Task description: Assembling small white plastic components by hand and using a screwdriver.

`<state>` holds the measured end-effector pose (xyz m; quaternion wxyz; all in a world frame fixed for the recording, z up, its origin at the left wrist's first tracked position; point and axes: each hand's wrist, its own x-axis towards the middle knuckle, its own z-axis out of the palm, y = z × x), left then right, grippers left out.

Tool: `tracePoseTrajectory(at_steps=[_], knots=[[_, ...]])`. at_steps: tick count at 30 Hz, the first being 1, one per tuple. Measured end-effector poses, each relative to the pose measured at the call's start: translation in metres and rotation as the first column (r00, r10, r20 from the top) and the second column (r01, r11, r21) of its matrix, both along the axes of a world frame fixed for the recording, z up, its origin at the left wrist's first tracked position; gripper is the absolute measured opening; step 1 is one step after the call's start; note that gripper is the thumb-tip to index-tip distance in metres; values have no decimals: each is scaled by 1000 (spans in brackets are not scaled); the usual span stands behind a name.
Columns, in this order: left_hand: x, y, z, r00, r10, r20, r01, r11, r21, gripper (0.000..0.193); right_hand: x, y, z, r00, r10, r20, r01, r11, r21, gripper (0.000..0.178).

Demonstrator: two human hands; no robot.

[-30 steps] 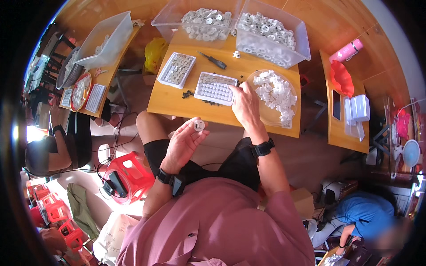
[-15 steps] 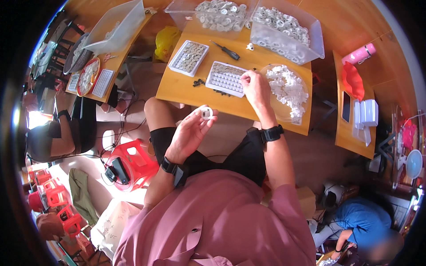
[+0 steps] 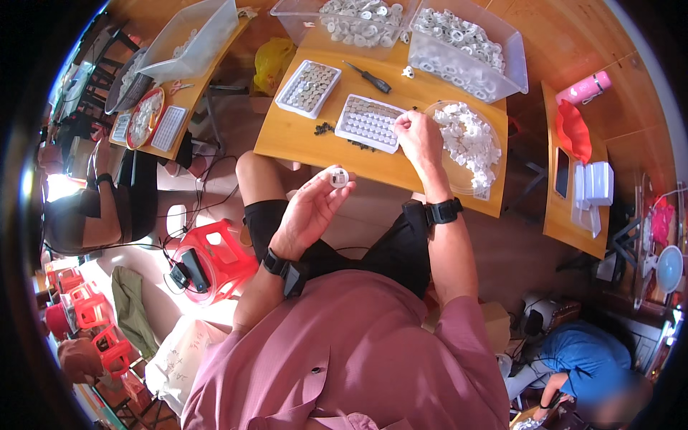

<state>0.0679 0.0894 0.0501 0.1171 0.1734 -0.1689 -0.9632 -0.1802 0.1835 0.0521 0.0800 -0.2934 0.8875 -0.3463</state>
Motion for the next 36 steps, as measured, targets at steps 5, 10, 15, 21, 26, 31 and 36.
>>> tracePoseTrajectory(at_steps=[5,10,15,21,26,31,36], knots=[[-1,0,-5,997,48,54,-47,999,-11,35,44,7,29,958,271,92,-235,928,-287,11],[-5,0,-1,994,74,82,-78,996,47,24,98,11,37,910,383,-161,-412,881,-234,5],[-7,3,-4,993,87,79,-91,995,50,24,110,14,23,835,354,-422,-458,871,-177,9],[-5,4,-8,993,96,67,-98,995,28,25,113,13,24,750,367,-550,-502,858,-112,11],[-6,4,-11,992,98,85,-99,995,7,26,116,13,26,731,375,-570,-499,864,-71,5],[-5,5,-14,991,84,100,-78,995,-58,26,115,13,27,797,399,-454,-473,879,-58,5],[-4,4,-14,994,60,96,-51,995,-87,26,113,13,24,861,385,-333,-437,894,-97,3]])
